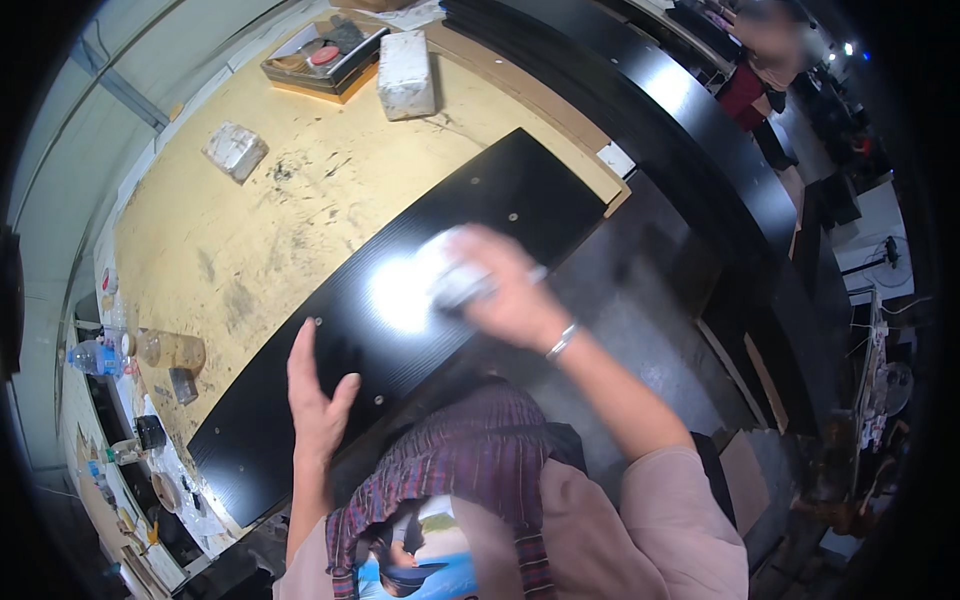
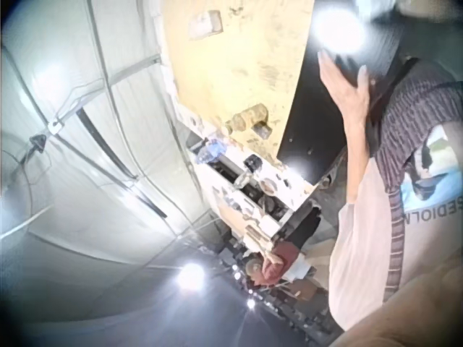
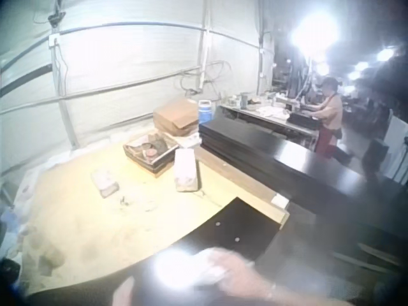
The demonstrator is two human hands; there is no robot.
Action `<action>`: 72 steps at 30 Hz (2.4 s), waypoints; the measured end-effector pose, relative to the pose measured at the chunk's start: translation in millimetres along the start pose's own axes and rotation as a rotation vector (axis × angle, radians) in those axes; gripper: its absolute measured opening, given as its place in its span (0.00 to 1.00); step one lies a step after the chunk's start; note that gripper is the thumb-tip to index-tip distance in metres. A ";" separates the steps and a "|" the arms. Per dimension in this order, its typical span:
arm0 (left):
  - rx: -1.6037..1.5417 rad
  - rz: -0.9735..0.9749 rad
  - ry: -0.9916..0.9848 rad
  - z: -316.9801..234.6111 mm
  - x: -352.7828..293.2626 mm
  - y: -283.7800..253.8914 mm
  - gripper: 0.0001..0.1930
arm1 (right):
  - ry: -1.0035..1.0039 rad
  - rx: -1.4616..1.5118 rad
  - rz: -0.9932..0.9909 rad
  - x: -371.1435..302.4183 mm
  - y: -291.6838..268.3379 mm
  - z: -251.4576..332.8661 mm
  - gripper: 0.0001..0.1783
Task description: The person wipes a long black wood panel with a white cloth, then uses a small sanding block to rub the surface. They repeat wiping and sanding across the panel, occasionally flipping it to work on the other side. The person also briefly touches a bottle on the table.
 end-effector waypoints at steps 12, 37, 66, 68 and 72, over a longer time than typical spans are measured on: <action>0.464 0.115 0.168 36.9 108.5 107.3 0.26 | -0.413 -0.058 0.390 -51.7 54.3 -8.1 0.30; 0.345 0.004 -0.413 78.0 115.7 33.4 0.21 | -0.588 -0.256 0.312 -57.4 95.4 -11.0 0.32; 0.800 -0.511 -0.367 159.3 -127.5 -173.5 0.15 | -0.470 -0.601 0.197 -94.9 115.9 55.7 0.36; 0.825 -0.630 -0.595 205.5 -221.1 -237.3 0.15 | -0.490 -0.616 0.220 -98.1 119.4 56.9 0.36; 0.840 -0.911 -1.002 210.9 -343.7 -295.3 0.22 | -0.480 -0.653 0.195 -98.1 121.5 53.1 0.39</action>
Point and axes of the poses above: each hand's wrist, its own x-axis towards the middle knuckle, its own y-axis out of the palm, z = x × y, the point moved 4 cm from there along x, towards the middle knuckle, and after that the axes turned 6 degrees about -x, right-handed, at the moved point
